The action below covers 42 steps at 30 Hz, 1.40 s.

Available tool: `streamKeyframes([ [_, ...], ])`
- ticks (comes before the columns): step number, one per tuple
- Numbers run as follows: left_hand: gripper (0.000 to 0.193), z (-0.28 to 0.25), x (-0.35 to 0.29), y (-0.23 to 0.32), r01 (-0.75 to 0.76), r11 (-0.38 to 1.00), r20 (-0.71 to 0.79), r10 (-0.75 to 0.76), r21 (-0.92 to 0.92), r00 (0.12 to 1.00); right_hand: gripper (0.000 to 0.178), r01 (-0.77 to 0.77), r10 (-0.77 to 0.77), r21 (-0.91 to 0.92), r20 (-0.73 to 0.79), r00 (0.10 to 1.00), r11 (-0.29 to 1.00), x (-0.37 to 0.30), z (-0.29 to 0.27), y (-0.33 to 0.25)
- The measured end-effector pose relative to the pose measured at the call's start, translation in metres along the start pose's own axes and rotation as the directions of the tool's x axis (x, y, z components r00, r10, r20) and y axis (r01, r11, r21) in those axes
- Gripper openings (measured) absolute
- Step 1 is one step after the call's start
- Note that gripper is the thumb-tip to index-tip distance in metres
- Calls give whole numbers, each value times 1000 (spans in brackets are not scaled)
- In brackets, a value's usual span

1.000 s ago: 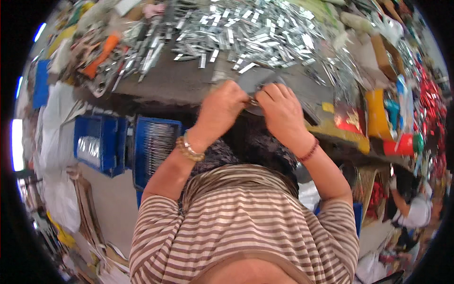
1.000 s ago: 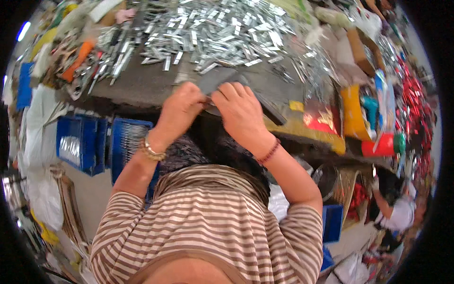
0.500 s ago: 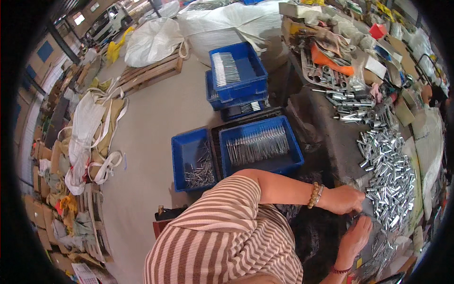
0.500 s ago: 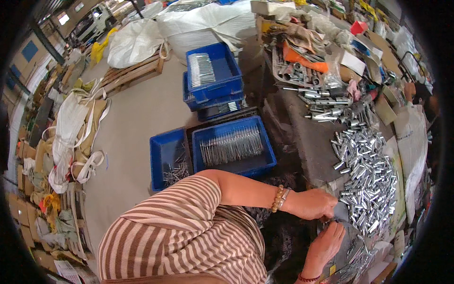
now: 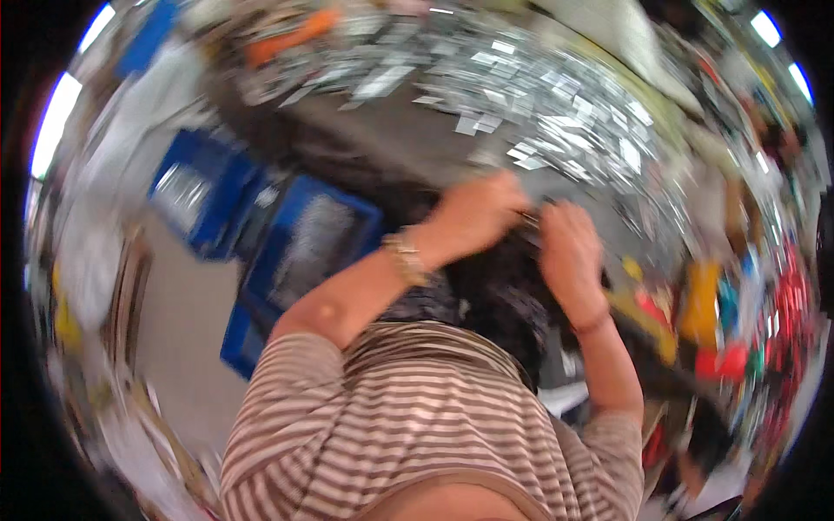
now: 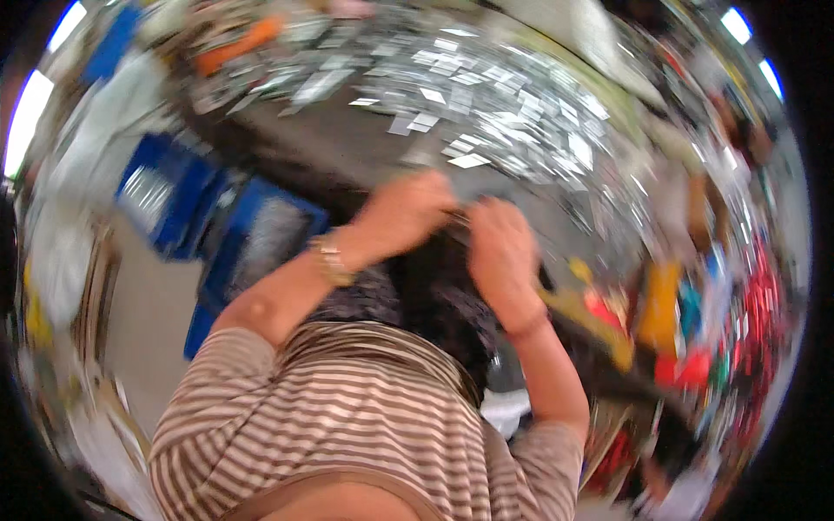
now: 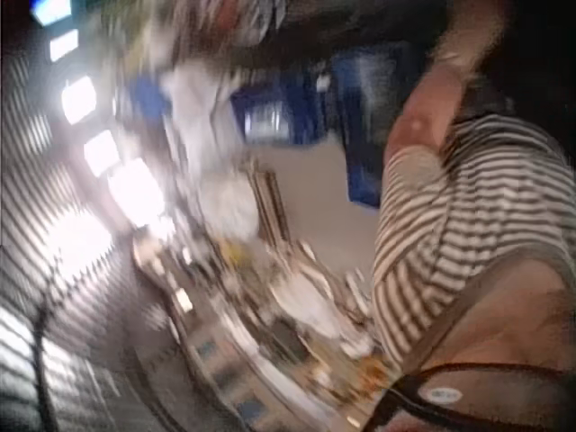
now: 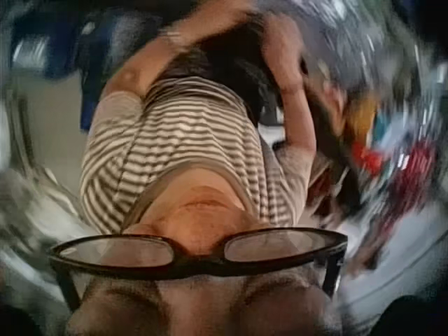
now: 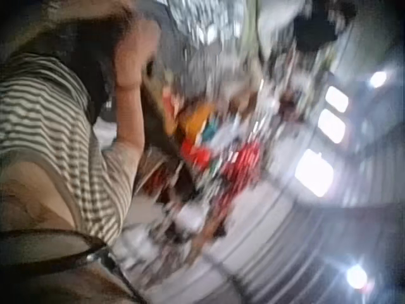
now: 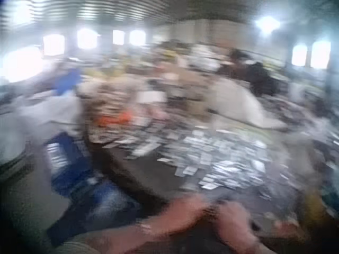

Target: The person assembles metal fasteners by taking pins from a bin, inserting them into metal sleeves, and tapping them together on a metal plate with a small hammer.

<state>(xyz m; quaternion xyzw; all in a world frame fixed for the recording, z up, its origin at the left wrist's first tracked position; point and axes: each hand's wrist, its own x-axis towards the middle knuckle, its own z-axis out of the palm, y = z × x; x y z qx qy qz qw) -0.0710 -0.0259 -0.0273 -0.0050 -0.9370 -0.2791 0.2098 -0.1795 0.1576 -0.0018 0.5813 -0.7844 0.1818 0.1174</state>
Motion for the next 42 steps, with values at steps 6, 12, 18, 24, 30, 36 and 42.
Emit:
streamKeyframes([
  [6, 12, -4, 9, 15, 96, 971, 1, -98, -219, 995, 21, -129, 153, 170, -140, 978, 977, -12, -9, 4],
  [12, 7, -1, 9, 22, 110, 957, 10, -112, -267, 994, 23, -313, 339, 145, -219, 915, 939, -40, -33, 27],
  [18, 13, -6, 8, 19, 135, 950, 63, -122, -280, 991, 22, -391, 416, 153, -209, 885, 908, -45, -29, 30],
  [24, 14, -7, 15, 15, 160, 940, 73, -144, -301, 987, 19, -230, 277, 195, -259, 925, 953, -24, -22, 28],
  [30, 7, -8, 9, 10, 81, 980, 27, -77, -180, 997, 13, -115, 126, 115, -100, 987, 987, -6, -13, 29],
  [36, 10, -8, 1, 22, 89, 969, 27, -85, -232, 996, 21, -102, 109, 103, -65, 992, 989, -11, -21, 20],
  [42, 12, -4, -1, 12, 94, 981, 30, -90, -167, 995, 18, -294, 339, 328, -87, 937, 898, -25, -32, 20],
])
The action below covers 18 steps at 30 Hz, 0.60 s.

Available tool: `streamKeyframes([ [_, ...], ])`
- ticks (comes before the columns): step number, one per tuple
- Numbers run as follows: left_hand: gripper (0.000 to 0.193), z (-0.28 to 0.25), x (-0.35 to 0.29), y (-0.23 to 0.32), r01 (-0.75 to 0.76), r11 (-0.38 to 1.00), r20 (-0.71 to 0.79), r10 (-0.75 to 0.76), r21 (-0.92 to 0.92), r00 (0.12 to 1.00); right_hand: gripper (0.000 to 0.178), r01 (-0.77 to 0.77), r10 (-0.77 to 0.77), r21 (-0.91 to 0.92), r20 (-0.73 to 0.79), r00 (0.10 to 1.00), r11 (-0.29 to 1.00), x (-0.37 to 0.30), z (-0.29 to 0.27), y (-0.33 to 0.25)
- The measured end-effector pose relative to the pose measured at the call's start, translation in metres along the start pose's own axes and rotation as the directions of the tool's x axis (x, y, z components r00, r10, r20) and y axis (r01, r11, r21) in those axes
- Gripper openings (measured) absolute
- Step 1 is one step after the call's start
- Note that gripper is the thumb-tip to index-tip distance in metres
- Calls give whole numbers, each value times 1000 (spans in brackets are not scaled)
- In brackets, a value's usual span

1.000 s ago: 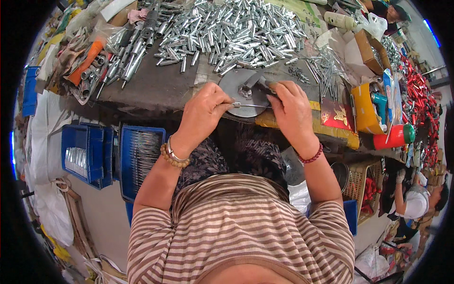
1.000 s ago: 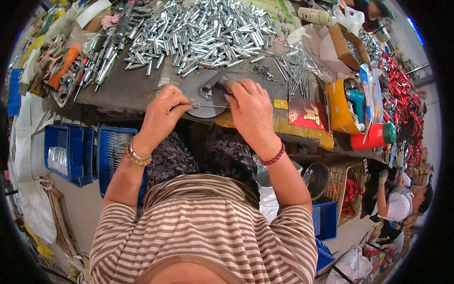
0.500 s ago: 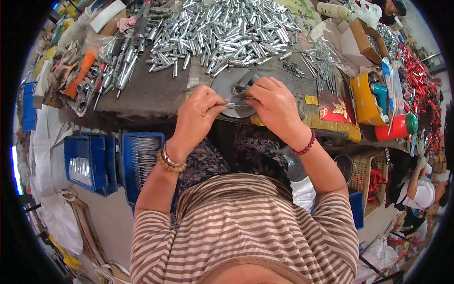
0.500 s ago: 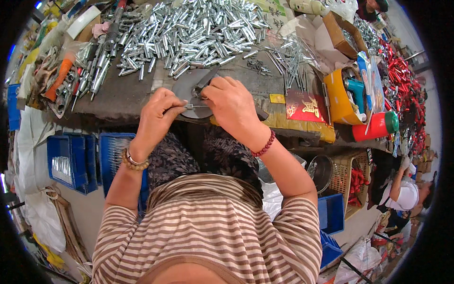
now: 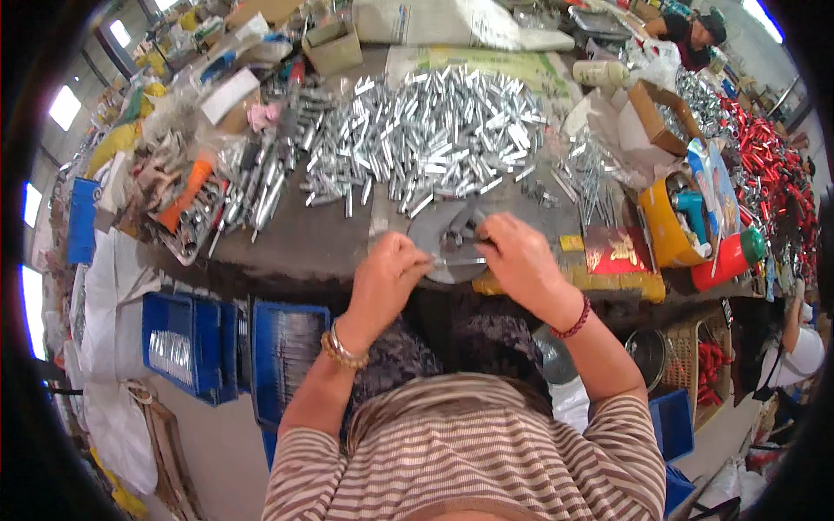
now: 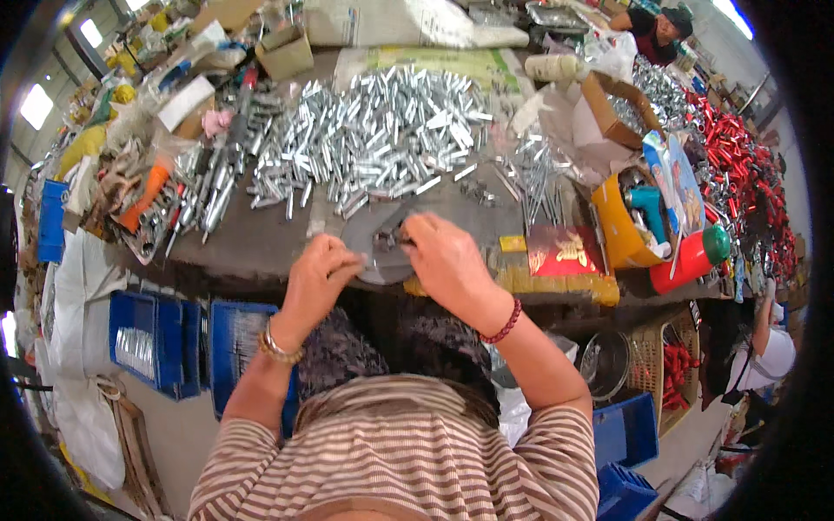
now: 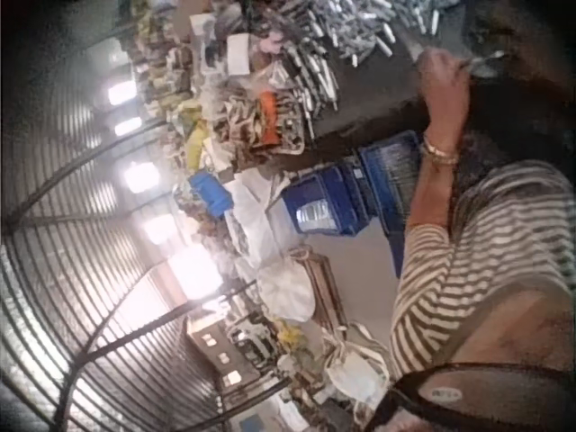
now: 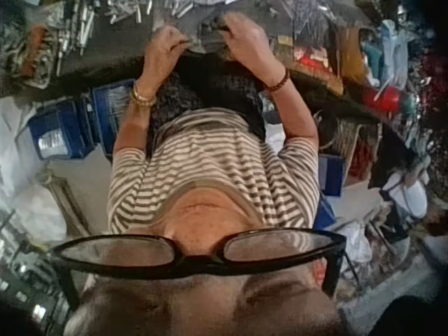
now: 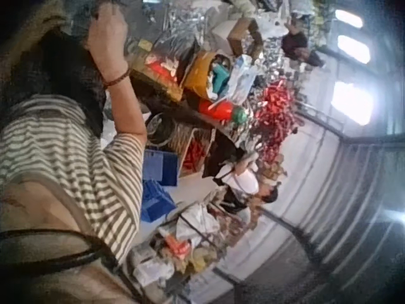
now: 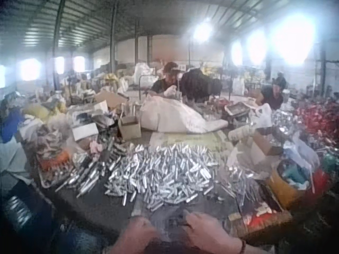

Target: The person assembles metal fasteners by taking pins from a bin, inserting them into metal sleeves, and tapping them together on a metal plate with a small hammer.

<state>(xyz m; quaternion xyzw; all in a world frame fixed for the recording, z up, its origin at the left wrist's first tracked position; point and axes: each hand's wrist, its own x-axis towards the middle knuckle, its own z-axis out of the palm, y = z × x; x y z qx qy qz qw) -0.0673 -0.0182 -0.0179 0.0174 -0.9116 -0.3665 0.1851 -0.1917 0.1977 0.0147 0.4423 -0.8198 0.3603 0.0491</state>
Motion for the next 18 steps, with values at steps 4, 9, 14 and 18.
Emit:
streamKeyframes([
  [4, 16, -9, 7, 3, -68, 997, -18, 68, 32, 997, 26, -12, 12, 7, -37, 999, 1000, -7, -16, -7],
  [9, 18, -8, 12, 7, -88, 992, -57, 93, 88, 994, 30, -63, 74, 125, -81, 994, 990, -7, -12, -4],
  [14, 16, -1, 12, 9, -111, 988, -86, 121, 109, 989, 31, -19, 29, 89, -111, 993, 996, -4, -2, -12],
  [18, 15, -1, 16, 10, -131, 980, -72, 142, 148, 987, 34, 18, -6, 117, -103, 995, 993, -1, 7, -15],
])
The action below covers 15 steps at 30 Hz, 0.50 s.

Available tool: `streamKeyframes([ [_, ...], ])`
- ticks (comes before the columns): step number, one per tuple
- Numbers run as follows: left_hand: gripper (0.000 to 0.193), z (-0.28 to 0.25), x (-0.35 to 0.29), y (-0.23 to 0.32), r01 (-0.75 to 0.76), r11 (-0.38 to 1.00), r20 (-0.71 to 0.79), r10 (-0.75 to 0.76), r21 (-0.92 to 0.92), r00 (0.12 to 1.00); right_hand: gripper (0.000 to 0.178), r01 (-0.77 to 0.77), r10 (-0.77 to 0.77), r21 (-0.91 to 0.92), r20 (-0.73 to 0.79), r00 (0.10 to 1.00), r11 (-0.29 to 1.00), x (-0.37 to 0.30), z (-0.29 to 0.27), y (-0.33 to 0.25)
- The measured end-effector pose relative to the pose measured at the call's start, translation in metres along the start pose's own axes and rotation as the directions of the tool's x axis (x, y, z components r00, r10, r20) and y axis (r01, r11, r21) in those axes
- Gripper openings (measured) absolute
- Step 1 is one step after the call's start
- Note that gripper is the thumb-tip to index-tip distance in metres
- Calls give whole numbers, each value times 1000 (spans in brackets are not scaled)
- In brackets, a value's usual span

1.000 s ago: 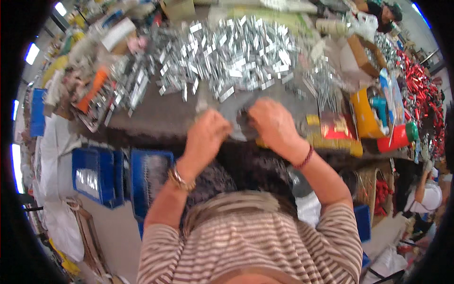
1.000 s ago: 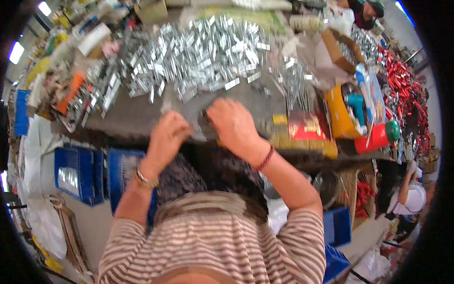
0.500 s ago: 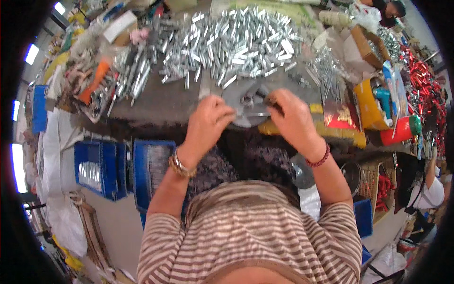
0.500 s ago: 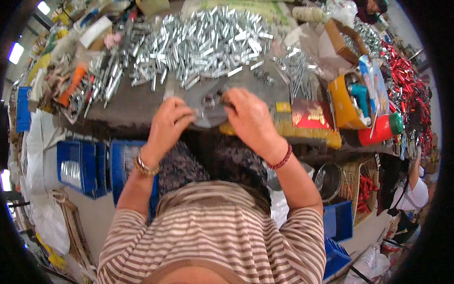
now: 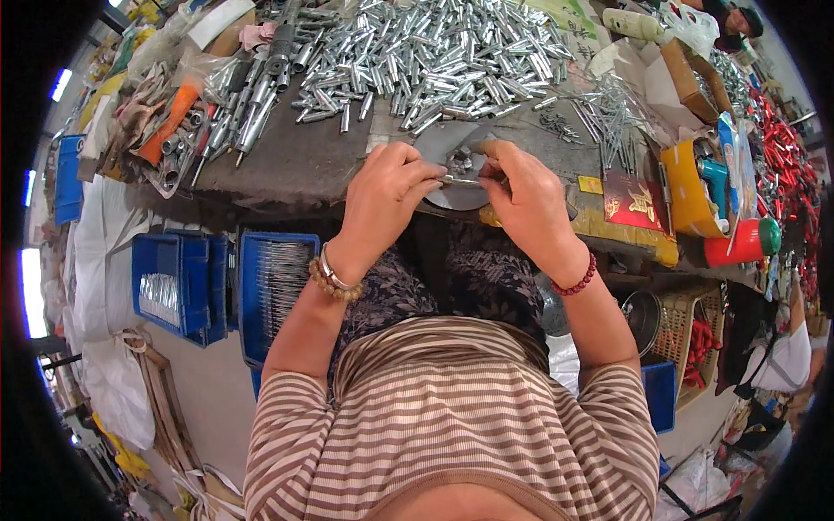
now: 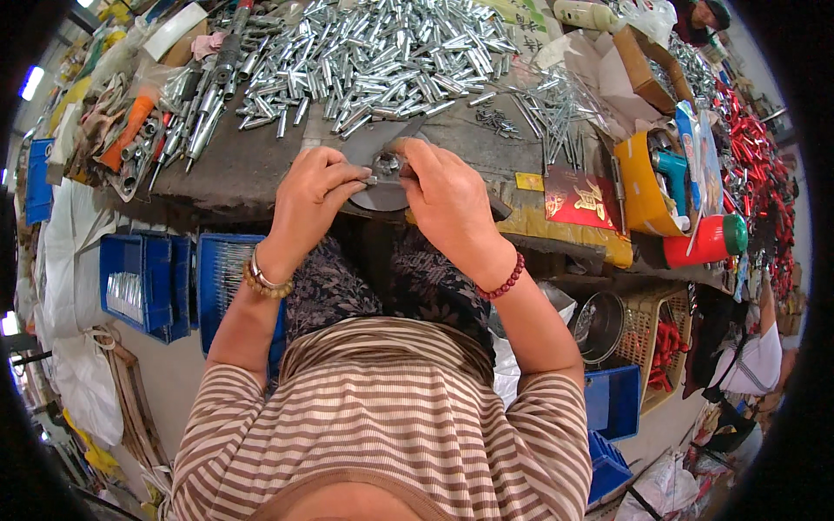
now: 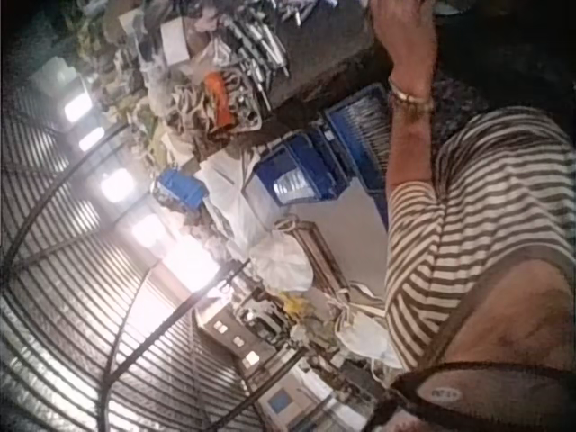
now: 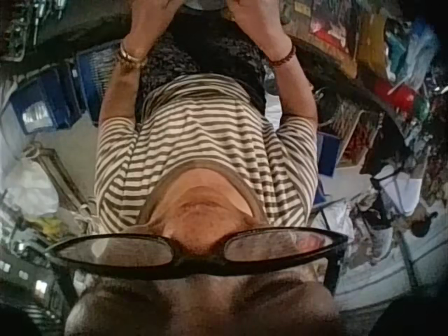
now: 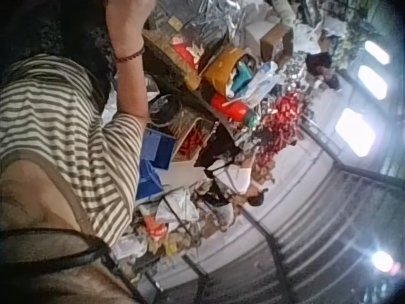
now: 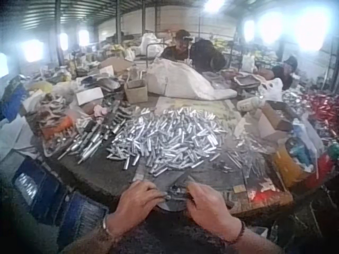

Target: The person assembles metal fasteners by taking pins from a bin, inserting them into metal sleeves, and tapping them together on a metal plate with a small hammer.

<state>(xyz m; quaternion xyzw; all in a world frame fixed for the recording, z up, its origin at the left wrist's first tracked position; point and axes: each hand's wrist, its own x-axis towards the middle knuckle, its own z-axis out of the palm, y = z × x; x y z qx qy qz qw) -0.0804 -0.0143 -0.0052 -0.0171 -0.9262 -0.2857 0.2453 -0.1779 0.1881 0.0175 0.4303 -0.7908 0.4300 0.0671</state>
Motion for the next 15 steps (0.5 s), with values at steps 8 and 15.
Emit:
streamKeyframes([
  [8, 13, 0, -3, 0, -21, 999, 49, 19, 50, 999, 39, 92, -93, 19, 46, 995, 996, 9, 21, 0],
  [15, 13, 6, -9, 0, -7, 1000, -39, 7, 4, 999, 42, -159, 140, 240, 96, 985, 958, 14, 24, 1],
])
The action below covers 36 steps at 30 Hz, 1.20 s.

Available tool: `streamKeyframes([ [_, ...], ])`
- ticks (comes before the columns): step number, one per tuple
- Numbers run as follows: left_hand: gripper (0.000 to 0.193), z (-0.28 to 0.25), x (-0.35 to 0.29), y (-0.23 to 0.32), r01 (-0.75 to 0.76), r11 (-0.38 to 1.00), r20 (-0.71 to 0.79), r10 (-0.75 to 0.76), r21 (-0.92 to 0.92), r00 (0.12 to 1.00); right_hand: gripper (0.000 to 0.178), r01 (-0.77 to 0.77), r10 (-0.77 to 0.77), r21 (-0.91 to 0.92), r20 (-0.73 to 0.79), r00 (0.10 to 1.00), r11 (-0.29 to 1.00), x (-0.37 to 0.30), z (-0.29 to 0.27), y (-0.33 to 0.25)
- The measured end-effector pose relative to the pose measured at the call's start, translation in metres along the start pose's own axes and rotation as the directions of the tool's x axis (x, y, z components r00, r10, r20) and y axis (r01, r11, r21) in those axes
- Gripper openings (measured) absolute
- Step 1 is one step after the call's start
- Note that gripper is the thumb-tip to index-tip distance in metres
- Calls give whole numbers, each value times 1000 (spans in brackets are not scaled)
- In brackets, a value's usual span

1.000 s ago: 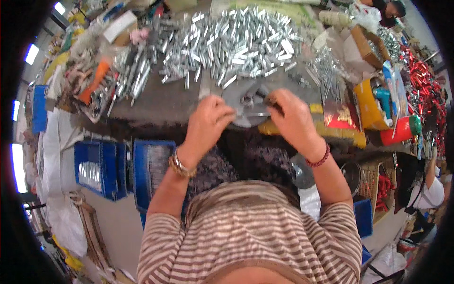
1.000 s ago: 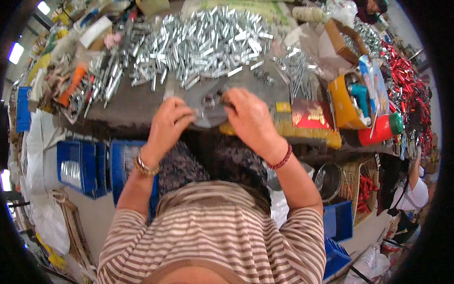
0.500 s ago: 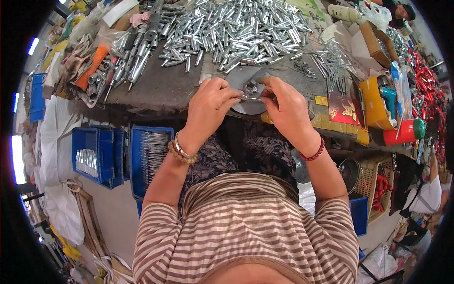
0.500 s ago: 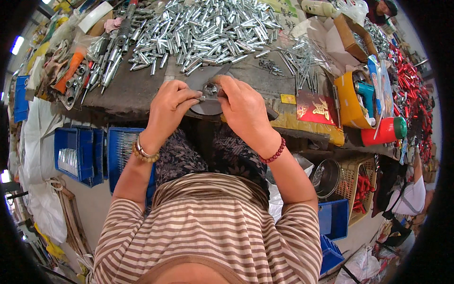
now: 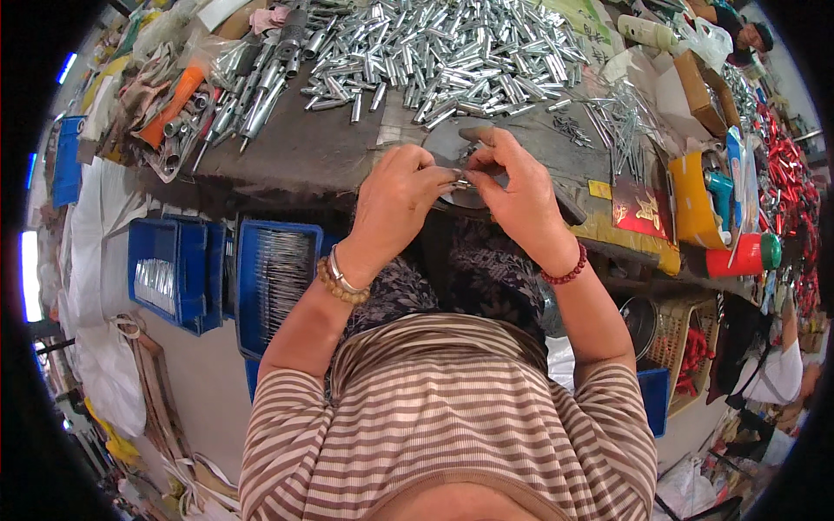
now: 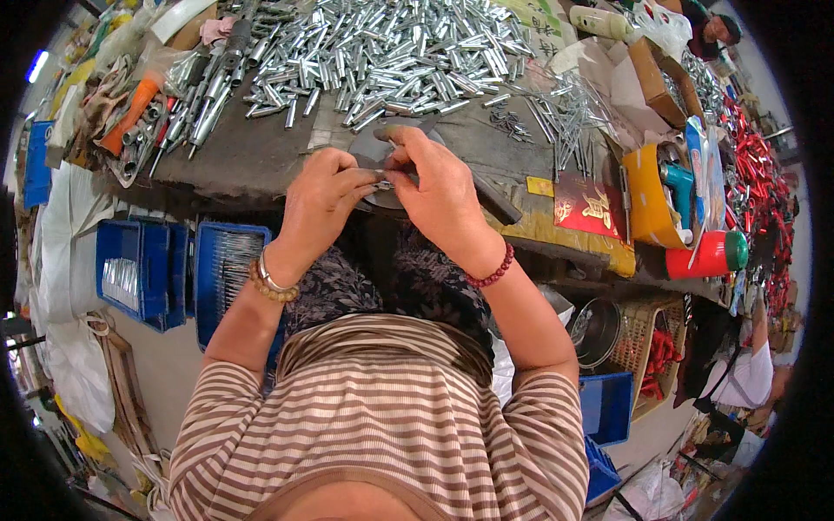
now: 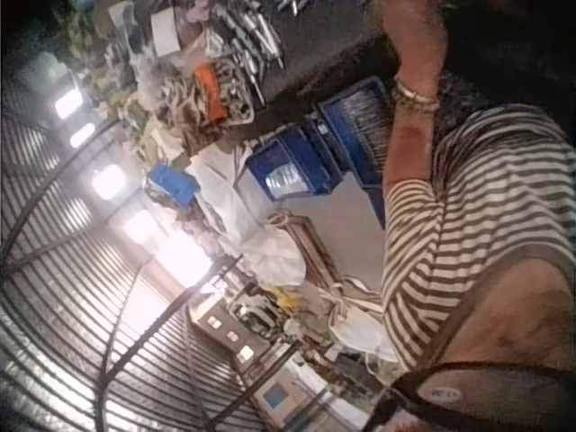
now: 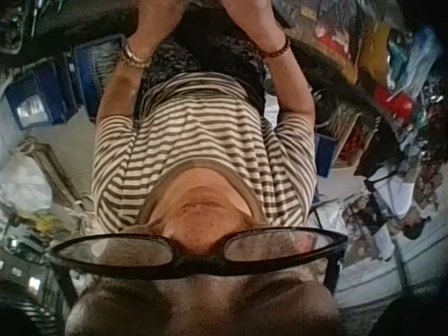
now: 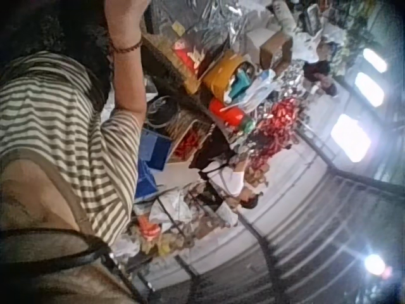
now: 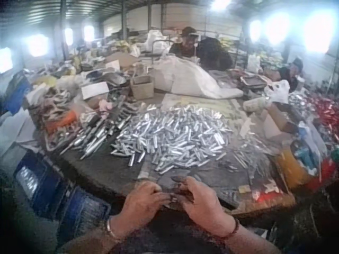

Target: The person assembles metal fasteners by taking pins from a bin, inserting them into metal sleeves, and tapping them together on a metal plate with a small hammer.

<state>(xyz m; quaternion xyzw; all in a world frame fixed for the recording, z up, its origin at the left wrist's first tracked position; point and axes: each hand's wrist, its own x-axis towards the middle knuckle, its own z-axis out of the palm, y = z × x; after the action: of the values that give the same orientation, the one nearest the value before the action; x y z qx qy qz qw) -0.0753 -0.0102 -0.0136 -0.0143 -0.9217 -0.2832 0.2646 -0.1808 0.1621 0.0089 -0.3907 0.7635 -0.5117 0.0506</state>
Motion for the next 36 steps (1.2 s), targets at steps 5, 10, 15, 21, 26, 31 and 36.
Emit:
streamKeyframes([
  [5, 14, 0, -1, -1, 15, 1000, -4, -15, -24, 1000, 43, 23, -23, -47, 8, 1000, 999, -5, 1, 3],
  [10, 12, -1, 0, -1, 9, 999, -6, -10, -31, 1000, 41, 69, -67, -79, 27, 997, 994, -2, -2, -2],
  [15, 13, 2, -1, -4, 31, 1000, 6, -31, -5, 999, 36, 388, -324, -481, 213, 922, 786, 1, 2, -19],
  [21, 21, 2, 1, -6, 2, 999, 18, -1, -43, 1000, 37, 372, -369, -434, 95, 924, 821, -9, 11, -3],
  [26, 13, 6, 1, -8, 53, 993, 13, -52, -102, 999, 36, 356, -364, -423, 66, 929, 833, -11, 11, 3],
  [31, 16, 0, 0, -7, 77, 993, 83, -70, -84, 994, 39, 175, -260, -572, -70, 963, 801, -17, -22, 5],
  [36, 15, 0, 2, -2, 89, 989, 70, -81, -118, 994, 36, 62, -85, -685, 1, 996, 726, -24, -51, 25],
])
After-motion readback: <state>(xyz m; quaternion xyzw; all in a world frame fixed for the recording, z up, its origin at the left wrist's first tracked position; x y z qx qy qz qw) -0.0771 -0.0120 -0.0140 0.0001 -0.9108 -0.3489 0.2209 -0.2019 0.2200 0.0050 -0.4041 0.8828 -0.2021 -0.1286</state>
